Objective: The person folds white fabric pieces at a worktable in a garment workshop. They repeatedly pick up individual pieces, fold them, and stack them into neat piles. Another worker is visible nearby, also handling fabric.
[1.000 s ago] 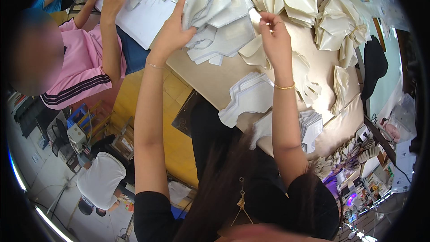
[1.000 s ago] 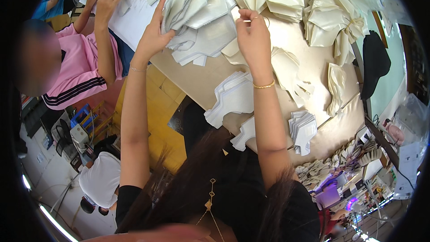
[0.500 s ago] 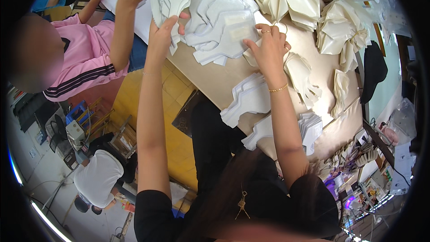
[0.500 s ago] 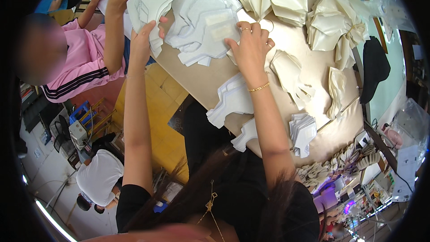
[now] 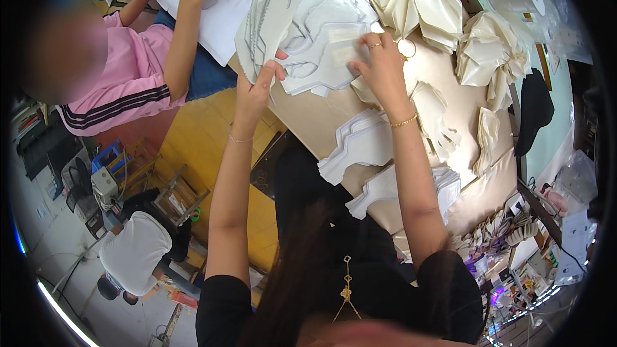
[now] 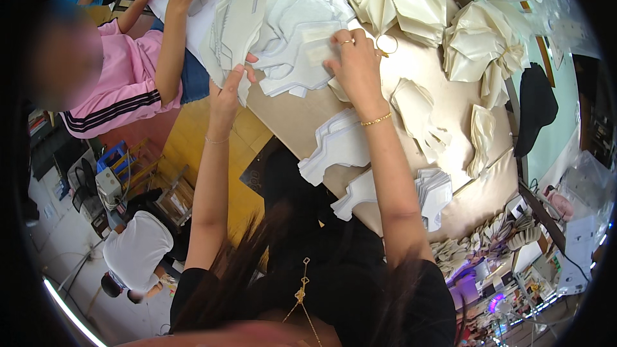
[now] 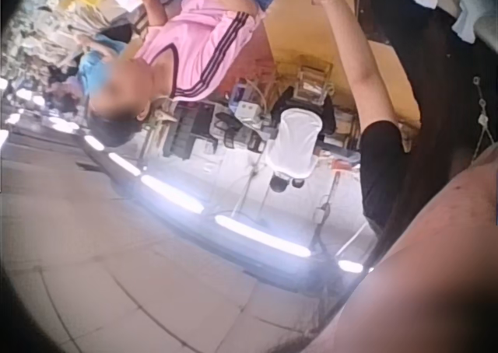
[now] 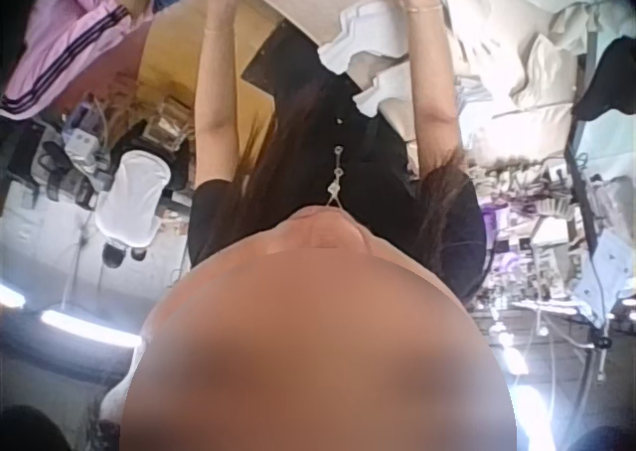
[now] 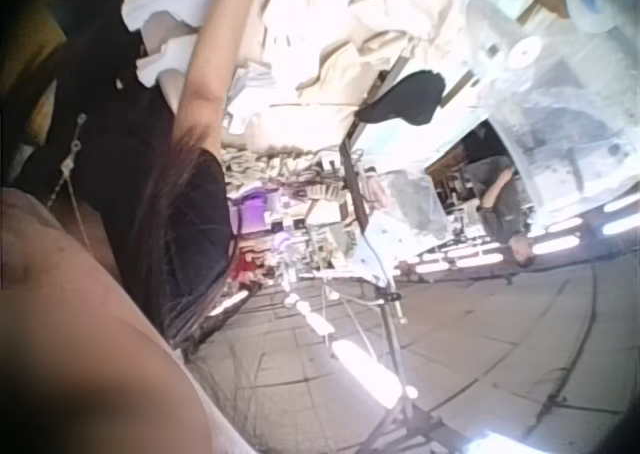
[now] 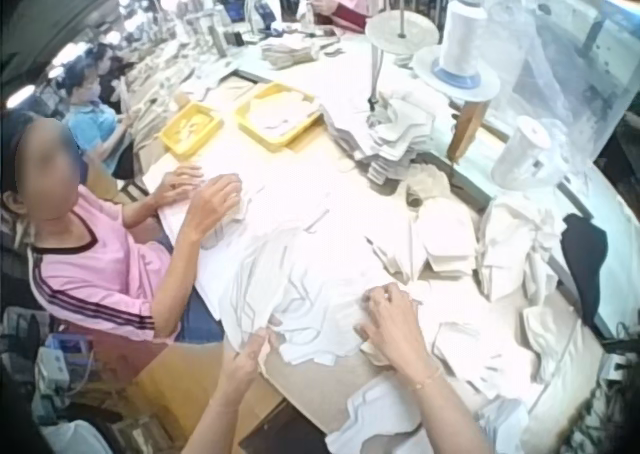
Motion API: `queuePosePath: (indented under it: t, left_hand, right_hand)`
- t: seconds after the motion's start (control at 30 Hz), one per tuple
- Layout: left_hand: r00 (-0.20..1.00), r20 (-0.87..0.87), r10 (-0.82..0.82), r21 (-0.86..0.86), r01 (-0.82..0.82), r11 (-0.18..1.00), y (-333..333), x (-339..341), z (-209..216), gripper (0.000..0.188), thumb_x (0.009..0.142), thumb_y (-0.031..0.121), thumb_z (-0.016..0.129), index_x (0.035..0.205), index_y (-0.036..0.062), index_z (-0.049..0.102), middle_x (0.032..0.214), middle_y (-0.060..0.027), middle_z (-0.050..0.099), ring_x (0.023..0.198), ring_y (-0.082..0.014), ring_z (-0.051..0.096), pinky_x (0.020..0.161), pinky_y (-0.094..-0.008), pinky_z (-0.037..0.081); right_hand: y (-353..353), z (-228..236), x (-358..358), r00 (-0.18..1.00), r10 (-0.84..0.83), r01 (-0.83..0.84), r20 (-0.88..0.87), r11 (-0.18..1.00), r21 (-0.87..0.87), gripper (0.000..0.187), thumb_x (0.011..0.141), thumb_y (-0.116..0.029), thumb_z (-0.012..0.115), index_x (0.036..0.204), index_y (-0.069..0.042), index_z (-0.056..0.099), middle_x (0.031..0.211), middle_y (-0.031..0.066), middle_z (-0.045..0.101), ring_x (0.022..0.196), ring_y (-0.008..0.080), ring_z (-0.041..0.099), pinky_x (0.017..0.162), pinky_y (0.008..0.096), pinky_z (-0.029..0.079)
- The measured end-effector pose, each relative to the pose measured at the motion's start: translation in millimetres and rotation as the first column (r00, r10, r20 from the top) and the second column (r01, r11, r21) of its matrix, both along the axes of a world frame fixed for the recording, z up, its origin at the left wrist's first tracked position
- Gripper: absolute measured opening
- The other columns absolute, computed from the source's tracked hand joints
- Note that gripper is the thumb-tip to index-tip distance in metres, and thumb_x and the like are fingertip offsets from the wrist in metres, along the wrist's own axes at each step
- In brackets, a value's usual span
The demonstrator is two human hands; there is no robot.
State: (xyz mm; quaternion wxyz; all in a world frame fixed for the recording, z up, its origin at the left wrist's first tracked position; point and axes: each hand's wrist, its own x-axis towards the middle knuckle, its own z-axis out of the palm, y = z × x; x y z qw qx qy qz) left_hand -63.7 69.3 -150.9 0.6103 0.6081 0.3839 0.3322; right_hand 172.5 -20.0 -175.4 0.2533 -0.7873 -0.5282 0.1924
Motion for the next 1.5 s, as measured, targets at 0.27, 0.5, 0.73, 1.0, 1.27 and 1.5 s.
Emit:
queuePosePath:
  t: [0.27, 0.5, 0.73, 1.0, 1.27, 1.5]
  left_hand:
    - [0.998, 0.046, 0.041, 0.017, -0.042, 0.999, -5, -5, 11, 0.026, 0.095, 0.006, 0.048, 0.118, -0.0029, 0.056, 0.104, -0.0104, 0.063, 0.075, -0.0126, 0.055, 0.074, -0.0278, 0.045]
    - [0.999, 0.032, 0.043, 0.063, -0.045, 0.997, -7, -13, 13, 0.034, 0.095, 0.003, 0.048, 0.129, -0.0016, 0.048, 0.108, -0.0091, 0.061, 0.081, -0.0106, 0.054, 0.076, -0.0259, 0.045]
    - [0.939, -0.319, 0.126, 0.624, 0.108, 0.774, 1, -3, -3, 0.070, 0.087, 0.003, 0.059, 0.151, 0.0081, 0.030, 0.126, -0.0176, 0.054, 0.112, -0.0309, 0.056, 0.096, -0.0410, 0.045]
    - [0.941, -0.336, -0.040, 0.441, 0.194, 0.876, 2, 14, -14, 0.085, 0.082, 0.015, 0.076, 0.151, 0.0060, 0.027, 0.144, -0.0192, 0.045, 0.129, -0.0275, 0.049, 0.107, -0.0395, 0.040]
    - [0.992, 0.024, 0.126, -0.061, -0.125, 0.990, 10, -3, -3, 0.021, 0.093, 0.006, 0.061, 0.110, -0.0057, 0.058, 0.095, -0.0107, 0.068, 0.082, -0.0159, 0.065, 0.078, -0.0280, 0.051]
    - [0.959, 0.220, 0.176, -0.481, -0.050, 0.875, -13, -37, 21, 0.022, 0.090, 0.010, 0.057, 0.105, -0.0056, 0.058, 0.079, -0.0091, 0.059, 0.064, -0.0138, 0.050, 0.060, -0.0264, 0.041]
  right_hand:
    - [28, 14, 19, 0.950, 0.226, -0.276, -0.216, 0.931, -0.240, 0.044, 0.073, -0.016, 0.081, 0.109, -0.009, 0.058, 0.102, 0.0098, 0.061, 0.099, 0.0282, 0.058, 0.091, 0.0372, 0.043]
    - [54, 4, 20, 0.968, 0.235, -0.231, 0.085, 0.972, -0.051, 0.034, 0.075, -0.017, 0.078, 0.102, -0.005, 0.061, 0.101, 0.0123, 0.066, 0.096, 0.0329, 0.062, 0.082, 0.0386, 0.047]
    - [87, 37, 28, 0.856, 0.380, -0.417, -0.352, 0.908, -0.035, 0.041, 0.077, -0.021, 0.078, 0.108, -0.003, 0.059, 0.096, 0.0088, 0.066, 0.077, 0.0206, 0.061, 0.065, 0.0339, 0.049]
    - [114, 73, 19, 0.510, 0.141, -0.389, -0.849, 0.917, -0.081, 0.038, 0.089, -0.026, 0.071, 0.117, -0.004, 0.057, 0.097, 0.0039, 0.066, 0.079, 0.0085, 0.064, 0.063, 0.0218, 0.050]
    - [70, 40, 28, 0.579, 0.080, -0.268, -0.811, 0.959, -0.096, 0.032, 0.092, -0.029, 0.066, 0.113, -0.004, 0.061, 0.098, 0.0051, 0.064, 0.085, 0.0165, 0.063, 0.075, 0.0276, 0.051]
    - [-26, 8, 45, 0.857, 0.494, -0.459, 0.143, 0.860, -0.221, 0.034, 0.074, -0.004, 0.070, 0.107, -0.013, 0.064, 0.115, 0.0075, 0.055, 0.109, 0.0297, 0.049, 0.094, 0.0395, 0.044]
